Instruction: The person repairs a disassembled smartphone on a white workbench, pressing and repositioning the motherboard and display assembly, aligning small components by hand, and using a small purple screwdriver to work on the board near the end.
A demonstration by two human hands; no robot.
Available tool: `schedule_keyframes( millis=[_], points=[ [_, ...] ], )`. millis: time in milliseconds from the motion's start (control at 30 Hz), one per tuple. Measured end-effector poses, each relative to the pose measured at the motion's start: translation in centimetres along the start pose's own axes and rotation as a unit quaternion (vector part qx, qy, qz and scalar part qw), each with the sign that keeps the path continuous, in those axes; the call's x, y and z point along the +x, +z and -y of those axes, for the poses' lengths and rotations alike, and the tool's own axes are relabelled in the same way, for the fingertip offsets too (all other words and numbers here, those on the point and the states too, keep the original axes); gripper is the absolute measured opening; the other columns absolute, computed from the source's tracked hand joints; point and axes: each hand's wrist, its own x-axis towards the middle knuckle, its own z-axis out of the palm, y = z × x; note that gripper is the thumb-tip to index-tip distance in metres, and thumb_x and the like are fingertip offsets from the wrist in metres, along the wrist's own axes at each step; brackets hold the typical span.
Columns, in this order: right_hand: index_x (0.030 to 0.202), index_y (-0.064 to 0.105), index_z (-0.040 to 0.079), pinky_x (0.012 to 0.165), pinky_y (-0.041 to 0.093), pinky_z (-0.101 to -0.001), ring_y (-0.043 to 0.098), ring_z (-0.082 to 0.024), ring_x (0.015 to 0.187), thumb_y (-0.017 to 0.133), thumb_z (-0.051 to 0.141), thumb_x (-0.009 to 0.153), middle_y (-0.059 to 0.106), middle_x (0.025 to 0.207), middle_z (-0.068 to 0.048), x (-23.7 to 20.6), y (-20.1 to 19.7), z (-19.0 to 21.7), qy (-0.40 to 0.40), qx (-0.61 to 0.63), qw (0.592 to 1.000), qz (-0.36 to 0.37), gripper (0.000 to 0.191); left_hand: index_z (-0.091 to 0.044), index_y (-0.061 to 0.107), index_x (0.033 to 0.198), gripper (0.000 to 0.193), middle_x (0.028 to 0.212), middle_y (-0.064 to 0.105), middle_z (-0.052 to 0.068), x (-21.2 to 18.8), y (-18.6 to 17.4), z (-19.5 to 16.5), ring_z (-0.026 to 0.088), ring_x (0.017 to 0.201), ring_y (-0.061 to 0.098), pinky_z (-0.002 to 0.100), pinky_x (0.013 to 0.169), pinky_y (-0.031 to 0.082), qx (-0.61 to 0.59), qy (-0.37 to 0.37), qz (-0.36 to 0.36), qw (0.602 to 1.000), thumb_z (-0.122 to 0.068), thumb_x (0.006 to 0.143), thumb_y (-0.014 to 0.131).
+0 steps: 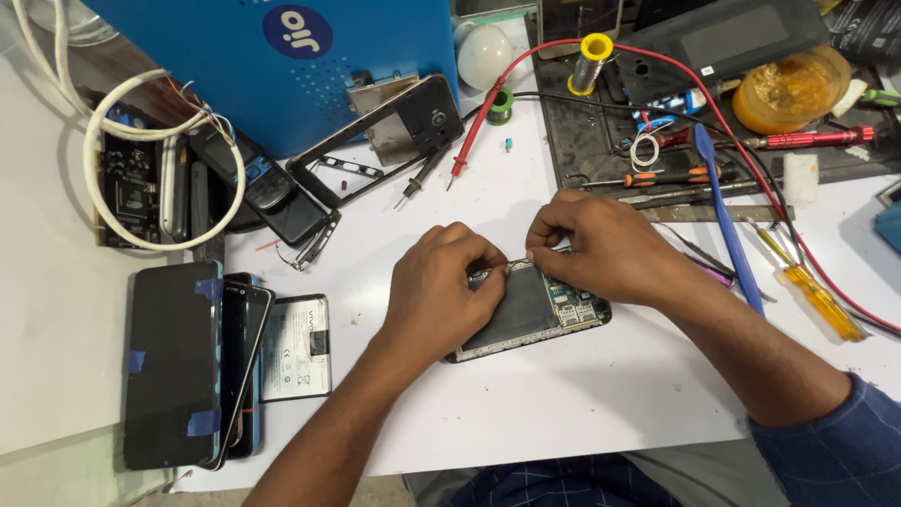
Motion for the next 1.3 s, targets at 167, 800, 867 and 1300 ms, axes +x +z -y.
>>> schedule_keyframes(
  millis=[167, 800, 867, 1300],
  points=[
    [0.087, 0.076, 0.008, 0.073, 0.055, -0.0382, 0.071, -0.024, 0.082, 0.078, 0.018, 0.077, 0.071, 0.091, -0.009, -0.3, 0.1, -0.1, 0.000, -0.007, 1.000, -0.006, 0.015, -0.013, 0.079, 0.076, 0.012, 0.080, 0.073, 0.003, 1.3, -0.2, -0.4, 0.021, 0.081, 0.070, 0.037, 0.072, 0.054, 0.024, -0.060, 0.050, 0.997, -0.024, 0.073, 0.074],
    [0.089, 0.075, 0.008, 0.075, 0.055, -0.0394, 0.072, -0.026, 0.086, 0.077, 0.018, 0.078, 0.071, 0.095, -0.010, -0.7, 0.2, -1.1, -0.017, -0.003, 1.000, -0.016, 0.014, -0.015, 0.080, 0.073, 0.015, 0.072, 0.079, 0.001, 4.5, -0.7, -1.6, 0.017, 0.069, 0.076, 0.033, 0.070, 0.058, 0.041, -0.188, 0.178, 0.965, -0.028, 0.067, 0.075],
    [0.089, 0.075, 0.008, 0.075, 0.056, -0.0394, 0.073, -0.026, 0.086, 0.077, 0.017, 0.078, 0.071, 0.095, -0.010, -0.7, 0.2, -1.1, -0.019, 0.005, 1.000, -0.016, 0.014, -0.015, 0.080, 0.073, 0.015, 0.072, 0.078, 0.002, 4.7, -0.6, -1.6, 0.017, 0.068, 0.076, 0.033, 0.069, 0.058, 0.046, -0.190, 0.179, 0.964, -0.028, 0.067, 0.075],
    [0.089, 0.075, 0.008, 0.075, 0.056, -0.0397, 0.073, -0.026, 0.087, 0.078, 0.019, 0.079, 0.072, 0.095, -0.010, -0.8, 0.1, -1.1, -0.019, 0.004, 1.000, -0.020, 0.016, -0.015, 0.080, 0.074, 0.018, 0.071, 0.078, 0.003, 5.1, -0.4, -1.7, 0.018, 0.068, 0.076, 0.033, 0.070, 0.058, 0.061, -0.215, 0.182, 0.958, -0.032, 0.066, 0.078]
  ],
)
